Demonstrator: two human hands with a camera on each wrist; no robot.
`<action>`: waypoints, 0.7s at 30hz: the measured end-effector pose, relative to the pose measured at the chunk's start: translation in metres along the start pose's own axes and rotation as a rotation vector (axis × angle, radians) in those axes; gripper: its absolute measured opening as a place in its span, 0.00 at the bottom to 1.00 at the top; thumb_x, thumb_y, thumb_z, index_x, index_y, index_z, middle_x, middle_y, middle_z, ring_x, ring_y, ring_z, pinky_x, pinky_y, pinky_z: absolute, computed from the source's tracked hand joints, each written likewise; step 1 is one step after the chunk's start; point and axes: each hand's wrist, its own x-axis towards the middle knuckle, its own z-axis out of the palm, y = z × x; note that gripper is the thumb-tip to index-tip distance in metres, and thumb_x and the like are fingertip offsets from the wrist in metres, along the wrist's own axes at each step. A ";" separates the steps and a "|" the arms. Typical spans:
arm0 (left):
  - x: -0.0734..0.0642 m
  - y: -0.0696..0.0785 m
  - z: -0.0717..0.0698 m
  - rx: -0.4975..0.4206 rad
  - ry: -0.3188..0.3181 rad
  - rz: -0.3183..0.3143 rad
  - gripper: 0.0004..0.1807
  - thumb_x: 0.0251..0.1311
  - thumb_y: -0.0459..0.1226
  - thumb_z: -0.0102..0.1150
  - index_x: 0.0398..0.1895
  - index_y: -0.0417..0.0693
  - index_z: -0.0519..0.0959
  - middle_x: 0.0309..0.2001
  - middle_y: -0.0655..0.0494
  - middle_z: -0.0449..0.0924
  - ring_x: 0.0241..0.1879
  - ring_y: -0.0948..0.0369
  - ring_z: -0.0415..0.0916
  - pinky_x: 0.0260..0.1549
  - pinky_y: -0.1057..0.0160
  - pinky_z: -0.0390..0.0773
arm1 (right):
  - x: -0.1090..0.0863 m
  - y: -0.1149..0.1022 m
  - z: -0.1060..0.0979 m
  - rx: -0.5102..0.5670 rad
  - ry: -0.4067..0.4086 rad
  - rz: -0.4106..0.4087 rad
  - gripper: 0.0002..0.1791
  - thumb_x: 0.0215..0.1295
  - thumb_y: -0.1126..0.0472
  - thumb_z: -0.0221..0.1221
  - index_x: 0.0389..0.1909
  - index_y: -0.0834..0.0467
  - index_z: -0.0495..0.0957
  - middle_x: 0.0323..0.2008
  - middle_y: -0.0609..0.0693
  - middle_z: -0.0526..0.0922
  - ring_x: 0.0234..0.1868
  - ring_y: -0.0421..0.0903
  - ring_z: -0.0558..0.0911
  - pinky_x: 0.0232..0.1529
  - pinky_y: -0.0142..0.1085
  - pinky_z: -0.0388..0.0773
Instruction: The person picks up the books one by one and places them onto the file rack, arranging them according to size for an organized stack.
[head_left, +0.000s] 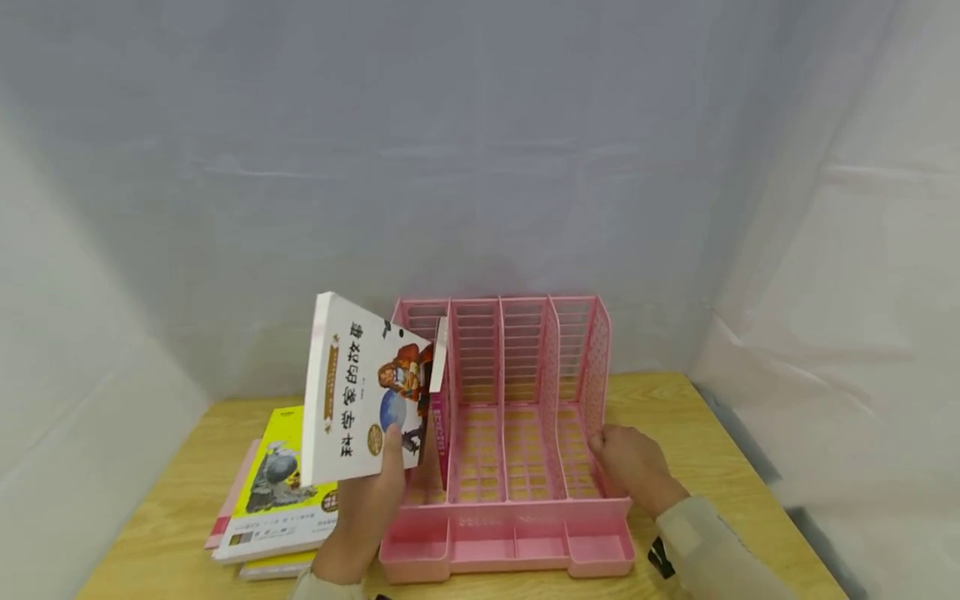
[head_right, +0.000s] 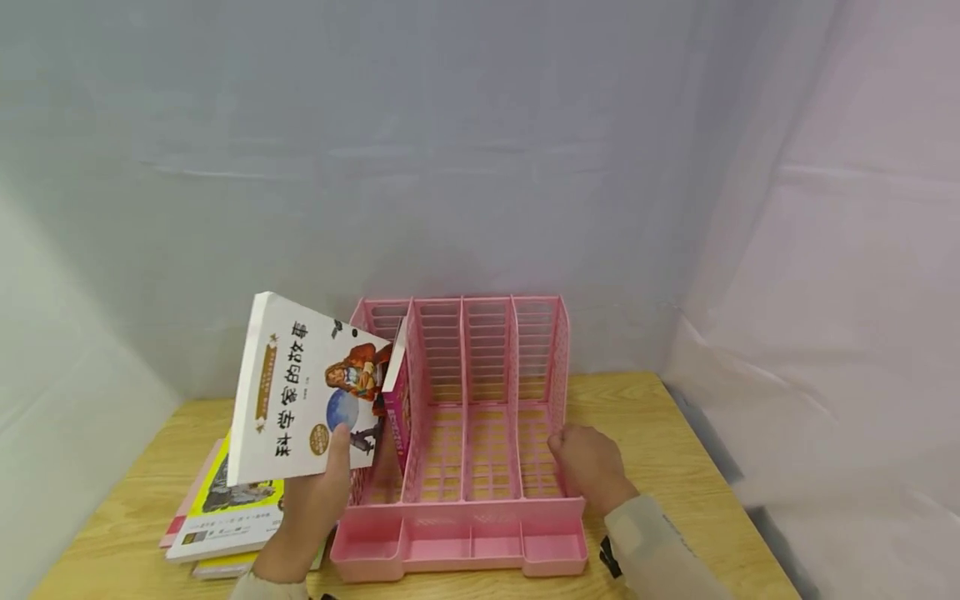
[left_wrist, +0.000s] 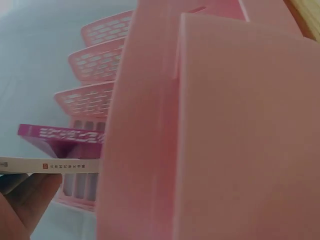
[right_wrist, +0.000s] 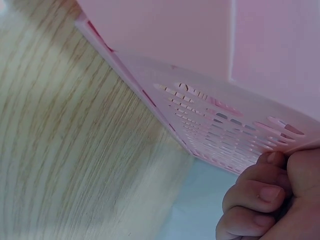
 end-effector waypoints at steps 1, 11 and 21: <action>-0.001 -0.002 0.003 -0.004 -0.022 -0.032 0.42 0.70 0.23 0.55 0.82 0.54 0.52 0.77 0.49 0.62 0.73 0.51 0.65 0.69 0.65 0.67 | 0.000 0.000 0.001 0.002 -0.003 0.003 0.21 0.78 0.54 0.47 0.21 0.53 0.69 0.21 0.50 0.72 0.24 0.48 0.69 0.28 0.42 0.69; 0.001 -0.018 0.018 0.033 -0.166 -0.169 0.36 0.76 0.36 0.55 0.82 0.57 0.54 0.76 0.48 0.64 0.69 0.44 0.71 0.59 0.36 0.76 | 0.001 0.002 0.004 0.021 -0.011 0.004 0.21 0.80 0.52 0.45 0.23 0.53 0.70 0.21 0.49 0.70 0.24 0.47 0.69 0.28 0.41 0.68; 0.000 -0.029 0.025 0.034 -0.353 -0.415 0.35 0.75 0.50 0.58 0.74 0.38 0.65 0.56 0.31 0.81 0.45 0.39 0.85 0.41 0.41 0.86 | 0.000 0.001 0.003 0.018 0.005 -0.007 0.21 0.79 0.54 0.47 0.22 0.53 0.68 0.21 0.49 0.70 0.25 0.47 0.69 0.29 0.41 0.69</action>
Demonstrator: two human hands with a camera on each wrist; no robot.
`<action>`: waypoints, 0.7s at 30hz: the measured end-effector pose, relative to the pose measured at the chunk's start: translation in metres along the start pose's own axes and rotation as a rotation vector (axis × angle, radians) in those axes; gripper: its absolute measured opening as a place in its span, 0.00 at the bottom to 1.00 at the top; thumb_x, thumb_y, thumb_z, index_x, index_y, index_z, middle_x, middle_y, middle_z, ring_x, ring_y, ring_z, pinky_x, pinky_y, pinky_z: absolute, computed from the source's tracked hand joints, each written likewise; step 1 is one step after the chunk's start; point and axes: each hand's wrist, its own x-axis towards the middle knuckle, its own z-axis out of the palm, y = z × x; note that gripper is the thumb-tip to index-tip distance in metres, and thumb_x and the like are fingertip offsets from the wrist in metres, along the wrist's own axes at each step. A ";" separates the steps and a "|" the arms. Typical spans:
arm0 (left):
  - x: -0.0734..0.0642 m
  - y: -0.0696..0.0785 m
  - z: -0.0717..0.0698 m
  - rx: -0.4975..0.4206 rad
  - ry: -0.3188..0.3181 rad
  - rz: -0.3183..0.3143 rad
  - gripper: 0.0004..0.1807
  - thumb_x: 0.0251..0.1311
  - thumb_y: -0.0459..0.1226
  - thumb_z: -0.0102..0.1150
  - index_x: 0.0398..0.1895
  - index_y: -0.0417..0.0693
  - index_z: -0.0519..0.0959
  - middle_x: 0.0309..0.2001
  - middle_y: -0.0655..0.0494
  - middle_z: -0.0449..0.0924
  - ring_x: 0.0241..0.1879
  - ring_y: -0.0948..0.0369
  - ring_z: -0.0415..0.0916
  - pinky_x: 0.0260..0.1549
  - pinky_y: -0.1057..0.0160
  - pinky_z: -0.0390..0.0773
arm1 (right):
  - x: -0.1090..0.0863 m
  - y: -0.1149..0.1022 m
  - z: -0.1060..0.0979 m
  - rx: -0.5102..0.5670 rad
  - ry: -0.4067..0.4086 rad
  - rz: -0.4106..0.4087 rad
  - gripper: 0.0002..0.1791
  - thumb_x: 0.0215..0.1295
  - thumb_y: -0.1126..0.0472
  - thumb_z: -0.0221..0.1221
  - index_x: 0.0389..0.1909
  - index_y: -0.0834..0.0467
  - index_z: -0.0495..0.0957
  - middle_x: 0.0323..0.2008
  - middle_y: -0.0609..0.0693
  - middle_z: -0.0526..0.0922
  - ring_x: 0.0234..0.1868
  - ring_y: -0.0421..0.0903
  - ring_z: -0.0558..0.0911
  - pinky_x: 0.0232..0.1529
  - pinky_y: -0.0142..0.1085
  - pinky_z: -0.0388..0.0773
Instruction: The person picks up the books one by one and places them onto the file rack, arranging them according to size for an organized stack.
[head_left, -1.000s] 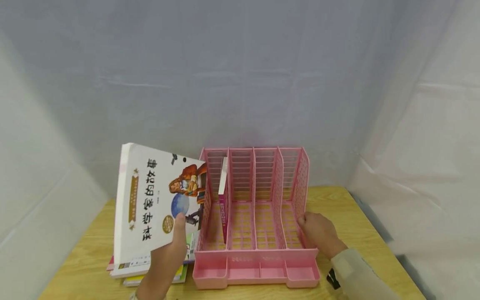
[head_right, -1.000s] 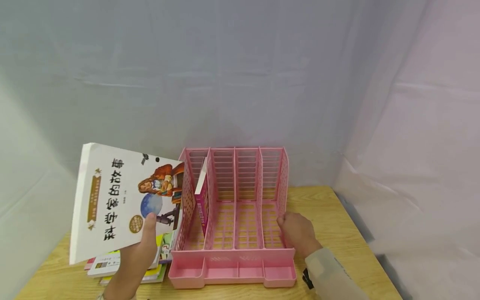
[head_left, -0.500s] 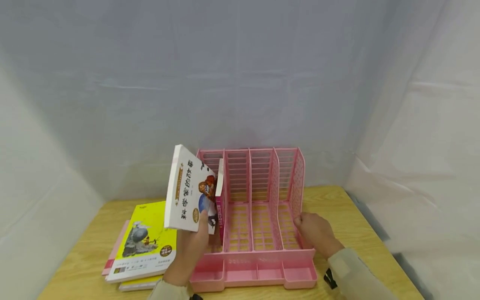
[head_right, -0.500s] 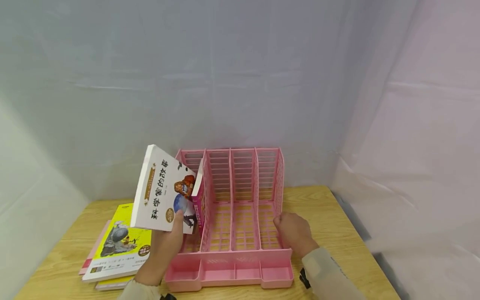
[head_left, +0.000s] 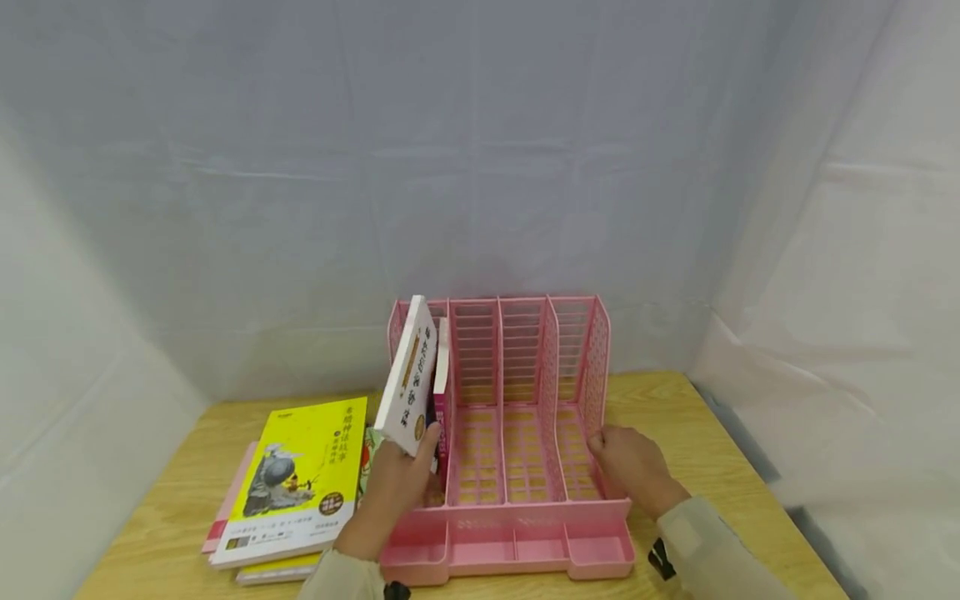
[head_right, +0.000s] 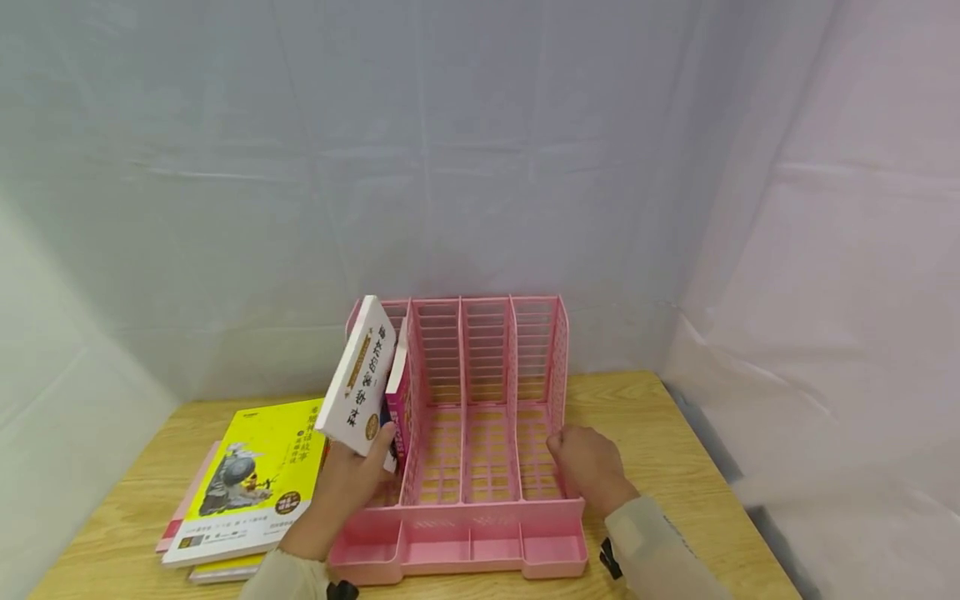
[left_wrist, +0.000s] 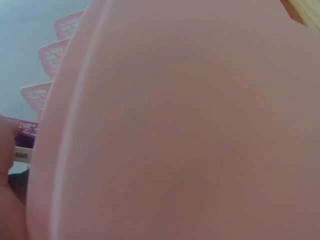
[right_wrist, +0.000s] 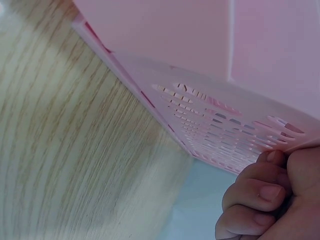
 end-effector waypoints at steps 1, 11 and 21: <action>0.001 0.000 0.000 0.001 -0.027 -0.041 0.36 0.74 0.52 0.58 0.72 0.35 0.66 0.49 0.30 0.83 0.36 0.40 0.86 0.34 0.44 0.87 | 0.000 -0.001 0.000 0.003 0.001 0.003 0.21 0.79 0.54 0.47 0.22 0.53 0.69 0.21 0.49 0.71 0.25 0.47 0.69 0.29 0.42 0.69; 0.010 -0.011 0.000 0.131 -0.261 -0.024 0.54 0.64 0.59 0.66 0.82 0.56 0.44 0.62 0.32 0.76 0.46 0.46 0.87 0.40 0.47 0.86 | -0.001 -0.003 -0.002 0.015 -0.016 0.012 0.22 0.80 0.52 0.46 0.22 0.53 0.69 0.23 0.50 0.73 0.25 0.48 0.70 0.30 0.43 0.71; 0.011 -0.009 0.001 0.211 -0.345 -0.038 0.64 0.57 0.63 0.69 0.84 0.56 0.38 0.45 0.42 0.85 0.33 0.54 0.84 0.25 0.57 0.80 | -0.001 -0.003 -0.003 0.010 -0.018 -0.003 0.23 0.81 0.52 0.45 0.21 0.53 0.67 0.21 0.50 0.71 0.25 0.47 0.69 0.29 0.41 0.68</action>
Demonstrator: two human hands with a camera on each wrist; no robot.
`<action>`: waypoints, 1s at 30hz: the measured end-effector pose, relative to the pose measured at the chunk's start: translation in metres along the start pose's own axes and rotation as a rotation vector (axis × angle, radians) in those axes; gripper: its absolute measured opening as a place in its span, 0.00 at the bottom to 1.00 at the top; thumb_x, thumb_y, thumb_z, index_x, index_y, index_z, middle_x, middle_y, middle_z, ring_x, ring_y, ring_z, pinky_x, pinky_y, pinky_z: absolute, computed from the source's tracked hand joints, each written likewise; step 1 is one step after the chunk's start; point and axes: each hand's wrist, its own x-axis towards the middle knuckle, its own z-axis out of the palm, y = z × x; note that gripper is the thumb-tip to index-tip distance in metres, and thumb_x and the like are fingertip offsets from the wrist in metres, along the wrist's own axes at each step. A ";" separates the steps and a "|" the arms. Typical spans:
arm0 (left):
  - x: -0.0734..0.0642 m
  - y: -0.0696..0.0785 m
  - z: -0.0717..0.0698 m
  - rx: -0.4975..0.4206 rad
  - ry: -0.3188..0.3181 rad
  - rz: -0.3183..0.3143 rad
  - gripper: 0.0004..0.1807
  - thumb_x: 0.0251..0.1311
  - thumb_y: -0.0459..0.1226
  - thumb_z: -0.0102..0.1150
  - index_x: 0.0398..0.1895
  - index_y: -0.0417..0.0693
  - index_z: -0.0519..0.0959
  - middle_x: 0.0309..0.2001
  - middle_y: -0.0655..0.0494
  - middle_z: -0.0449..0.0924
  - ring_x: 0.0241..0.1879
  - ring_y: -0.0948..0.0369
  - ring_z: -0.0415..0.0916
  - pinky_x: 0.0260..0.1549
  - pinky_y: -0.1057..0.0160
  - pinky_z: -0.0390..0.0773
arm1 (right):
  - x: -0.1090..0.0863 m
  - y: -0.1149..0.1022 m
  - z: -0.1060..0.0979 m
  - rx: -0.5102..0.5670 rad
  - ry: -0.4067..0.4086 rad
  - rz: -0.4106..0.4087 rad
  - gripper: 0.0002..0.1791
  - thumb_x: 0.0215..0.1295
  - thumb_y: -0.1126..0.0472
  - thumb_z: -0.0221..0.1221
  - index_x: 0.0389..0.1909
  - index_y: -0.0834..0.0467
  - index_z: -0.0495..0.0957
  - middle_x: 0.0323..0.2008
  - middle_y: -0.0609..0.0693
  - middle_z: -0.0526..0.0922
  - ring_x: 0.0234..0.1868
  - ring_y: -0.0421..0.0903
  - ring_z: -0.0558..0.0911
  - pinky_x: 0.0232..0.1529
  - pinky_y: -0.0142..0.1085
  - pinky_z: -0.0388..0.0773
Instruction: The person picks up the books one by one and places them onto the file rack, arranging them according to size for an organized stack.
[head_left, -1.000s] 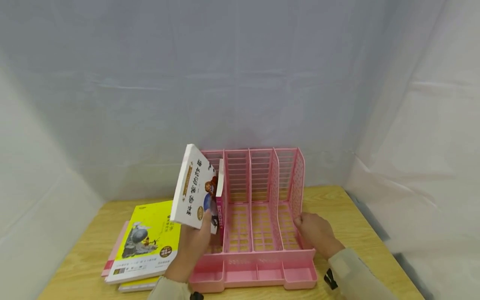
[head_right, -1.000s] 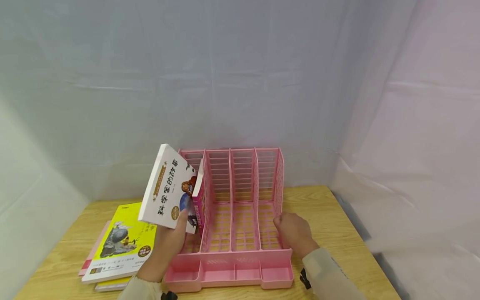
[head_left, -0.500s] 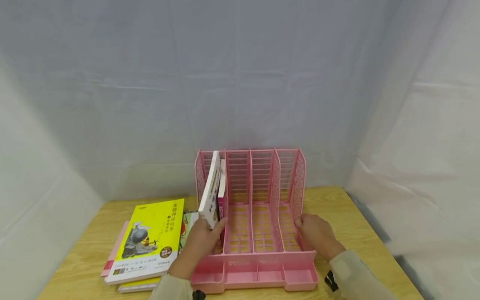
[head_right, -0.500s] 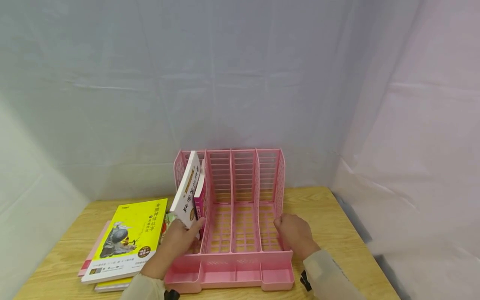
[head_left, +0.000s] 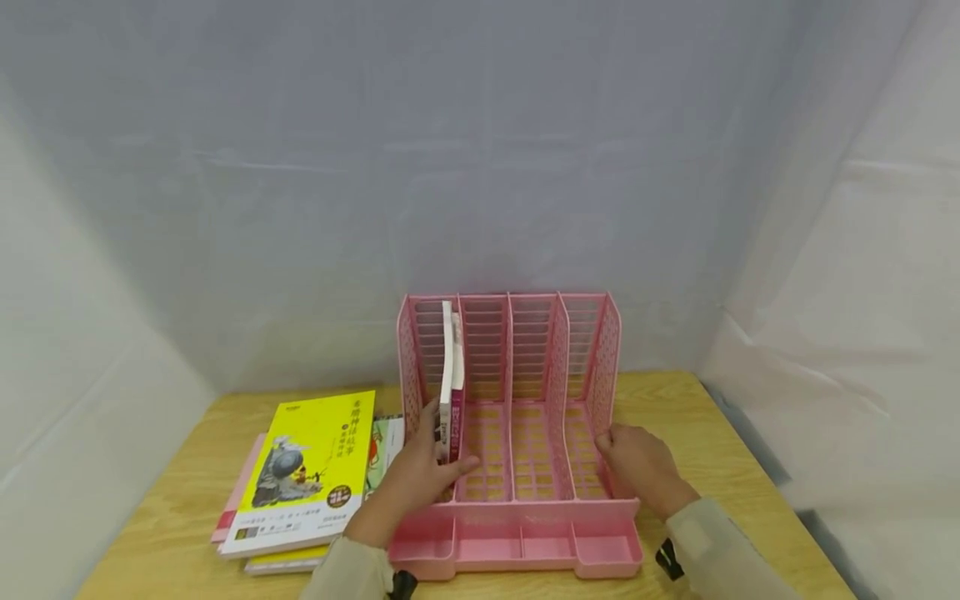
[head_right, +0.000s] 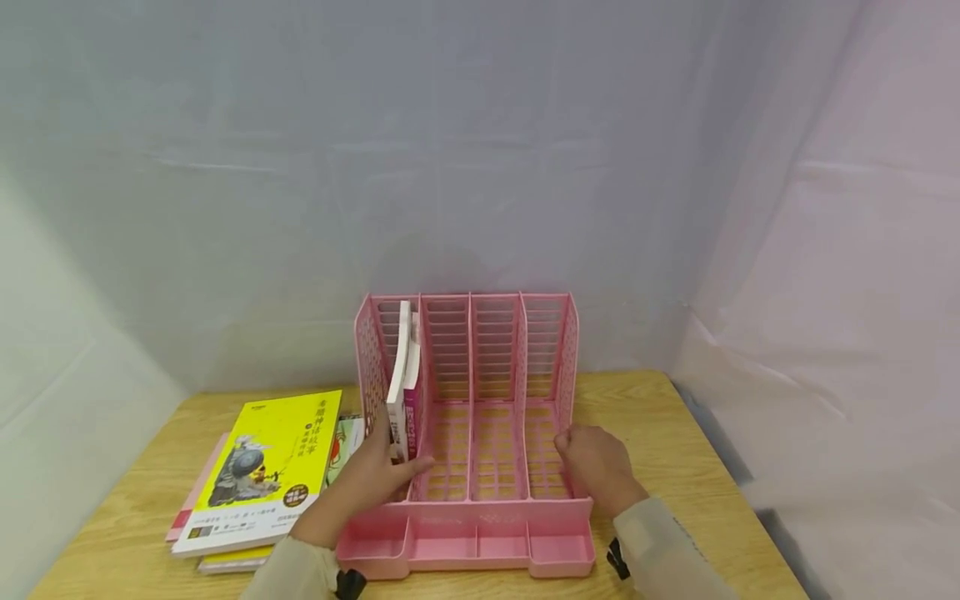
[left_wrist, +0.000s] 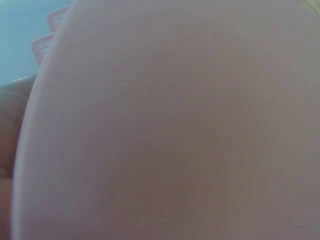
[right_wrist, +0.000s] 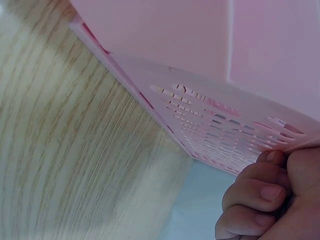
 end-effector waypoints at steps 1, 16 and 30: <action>0.000 0.001 0.000 0.016 -0.004 0.005 0.64 0.57 0.63 0.69 0.85 0.55 0.37 0.46 0.41 0.86 0.35 0.52 0.85 0.26 0.56 0.81 | 0.000 0.000 0.000 0.005 -0.001 0.005 0.23 0.81 0.52 0.45 0.21 0.53 0.68 0.21 0.50 0.71 0.25 0.47 0.69 0.29 0.41 0.67; -0.002 0.007 0.007 0.259 0.009 -0.033 0.58 0.62 0.52 0.70 0.85 0.49 0.42 0.76 0.43 0.64 0.35 0.56 0.79 0.35 0.57 0.83 | 0.002 0.001 0.001 0.009 -0.017 0.059 0.21 0.79 0.51 0.46 0.23 0.53 0.70 0.23 0.50 0.73 0.26 0.48 0.71 0.31 0.43 0.70; 0.000 0.002 0.007 0.125 0.120 0.030 0.47 0.65 0.44 0.65 0.81 0.49 0.49 0.61 0.43 0.76 0.46 0.53 0.79 0.53 0.47 0.82 | 0.000 -0.001 -0.001 0.029 -0.029 0.056 0.21 0.80 0.52 0.45 0.23 0.54 0.70 0.21 0.50 0.71 0.25 0.47 0.70 0.30 0.41 0.67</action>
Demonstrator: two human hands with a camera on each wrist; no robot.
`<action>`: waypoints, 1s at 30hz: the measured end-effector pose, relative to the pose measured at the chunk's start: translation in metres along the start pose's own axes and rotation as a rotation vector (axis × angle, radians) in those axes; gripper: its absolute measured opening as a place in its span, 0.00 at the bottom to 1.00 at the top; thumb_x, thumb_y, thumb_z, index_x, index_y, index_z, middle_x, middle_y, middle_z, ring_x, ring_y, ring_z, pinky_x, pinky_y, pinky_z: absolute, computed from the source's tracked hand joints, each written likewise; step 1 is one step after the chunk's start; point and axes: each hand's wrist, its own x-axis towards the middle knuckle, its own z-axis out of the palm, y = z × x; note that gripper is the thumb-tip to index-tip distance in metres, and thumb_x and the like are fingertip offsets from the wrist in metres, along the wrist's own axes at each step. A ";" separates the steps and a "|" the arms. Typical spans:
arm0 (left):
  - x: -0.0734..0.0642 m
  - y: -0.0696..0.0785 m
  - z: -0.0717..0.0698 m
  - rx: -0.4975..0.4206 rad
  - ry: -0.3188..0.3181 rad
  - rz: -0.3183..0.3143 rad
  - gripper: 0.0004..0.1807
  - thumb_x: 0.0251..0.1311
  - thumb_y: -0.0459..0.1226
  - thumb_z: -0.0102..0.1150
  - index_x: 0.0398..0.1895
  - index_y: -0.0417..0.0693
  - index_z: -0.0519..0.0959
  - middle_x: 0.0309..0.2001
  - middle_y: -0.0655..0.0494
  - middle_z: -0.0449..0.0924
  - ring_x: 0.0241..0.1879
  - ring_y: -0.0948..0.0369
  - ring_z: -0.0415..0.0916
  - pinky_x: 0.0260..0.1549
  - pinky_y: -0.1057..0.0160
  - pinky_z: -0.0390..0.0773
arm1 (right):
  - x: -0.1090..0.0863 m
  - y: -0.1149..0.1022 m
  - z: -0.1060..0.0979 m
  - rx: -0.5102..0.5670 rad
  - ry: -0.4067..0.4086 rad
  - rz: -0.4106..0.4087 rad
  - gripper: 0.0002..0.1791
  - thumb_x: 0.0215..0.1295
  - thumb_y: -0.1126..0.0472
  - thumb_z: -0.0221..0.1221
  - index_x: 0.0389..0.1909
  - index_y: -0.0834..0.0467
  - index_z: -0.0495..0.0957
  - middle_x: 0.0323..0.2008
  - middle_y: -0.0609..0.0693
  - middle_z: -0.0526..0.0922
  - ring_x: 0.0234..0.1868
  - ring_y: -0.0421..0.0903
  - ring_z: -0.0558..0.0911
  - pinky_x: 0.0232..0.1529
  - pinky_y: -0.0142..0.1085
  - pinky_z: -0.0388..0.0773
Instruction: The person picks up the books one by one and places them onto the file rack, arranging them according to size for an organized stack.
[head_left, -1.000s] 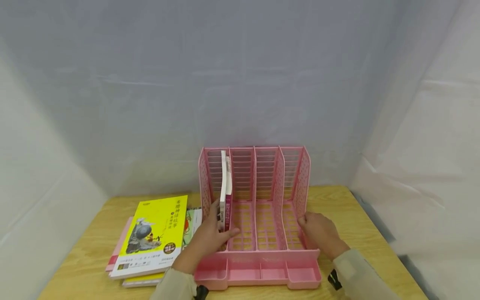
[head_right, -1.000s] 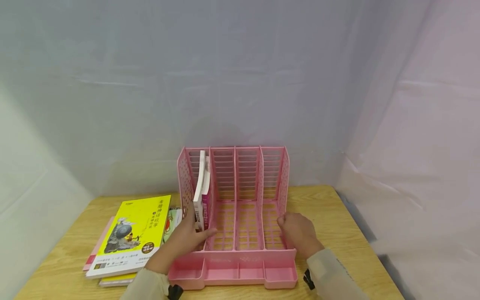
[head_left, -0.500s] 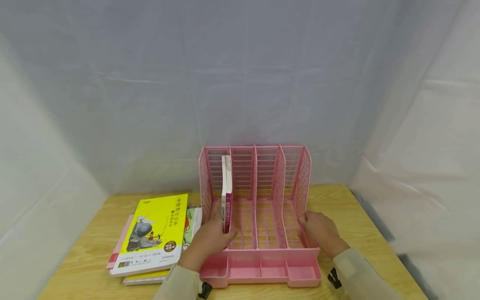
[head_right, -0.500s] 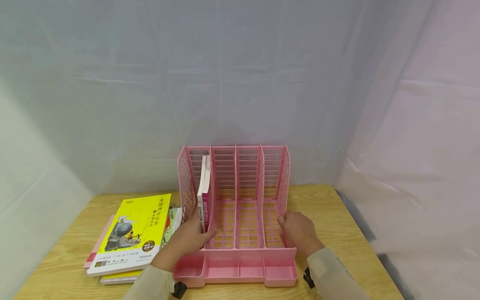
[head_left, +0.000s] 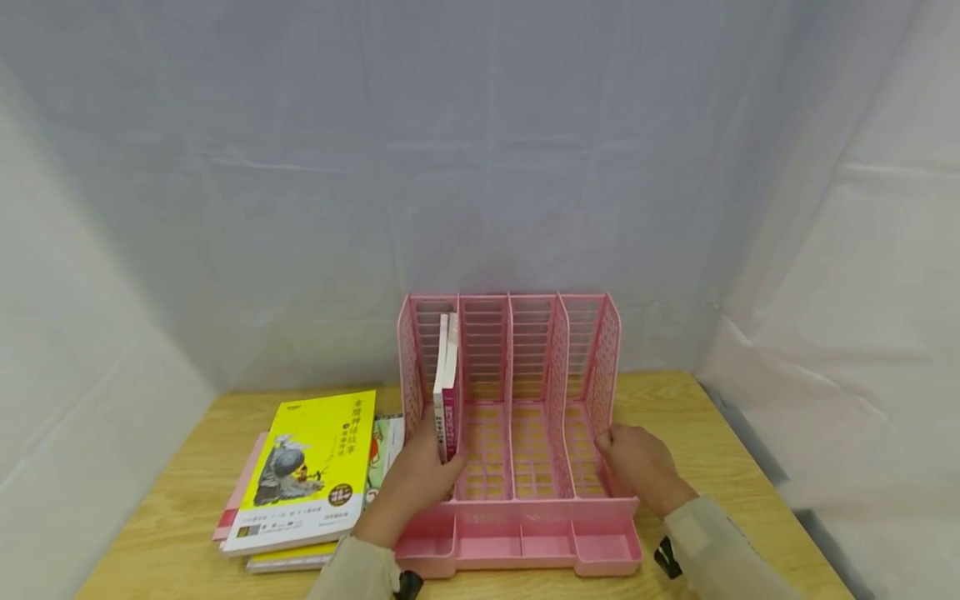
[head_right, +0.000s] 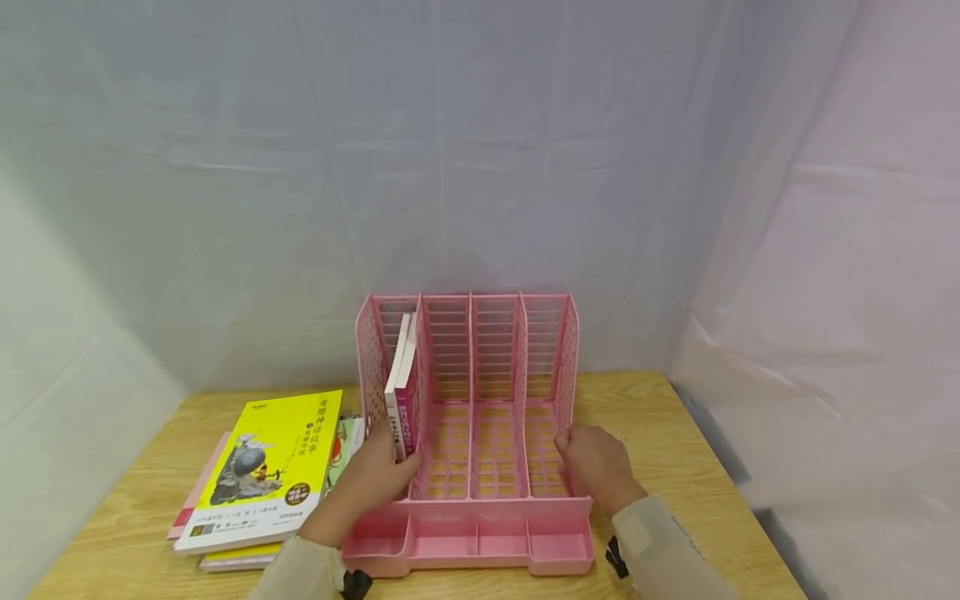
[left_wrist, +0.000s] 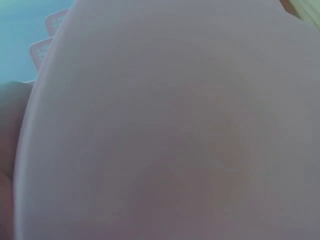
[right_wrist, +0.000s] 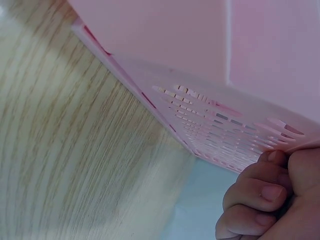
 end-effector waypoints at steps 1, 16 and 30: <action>0.000 0.000 0.000 -0.007 -0.004 -0.012 0.47 0.65 0.44 0.64 0.81 0.50 0.49 0.58 0.43 0.78 0.41 0.54 0.79 0.47 0.49 0.84 | 0.000 0.000 0.000 -0.002 0.002 -0.002 0.21 0.80 0.52 0.45 0.23 0.54 0.70 0.21 0.50 0.71 0.25 0.47 0.70 0.30 0.41 0.68; -0.002 -0.001 -0.002 0.040 -0.084 -0.013 0.53 0.61 0.45 0.67 0.82 0.45 0.45 0.72 0.38 0.69 0.48 0.50 0.79 0.58 0.43 0.79 | 0.001 0.002 0.003 0.008 0.015 -0.001 0.22 0.79 0.52 0.46 0.22 0.54 0.69 0.20 0.49 0.70 0.25 0.47 0.70 0.29 0.40 0.67; -0.003 0.000 -0.003 0.091 -0.116 -0.014 0.53 0.64 0.47 0.63 0.85 0.46 0.42 0.76 0.42 0.64 0.45 0.51 0.79 0.53 0.46 0.82 | 0.002 0.002 0.003 0.006 0.035 -0.022 0.22 0.78 0.53 0.47 0.20 0.54 0.68 0.20 0.49 0.70 0.24 0.47 0.69 0.29 0.41 0.66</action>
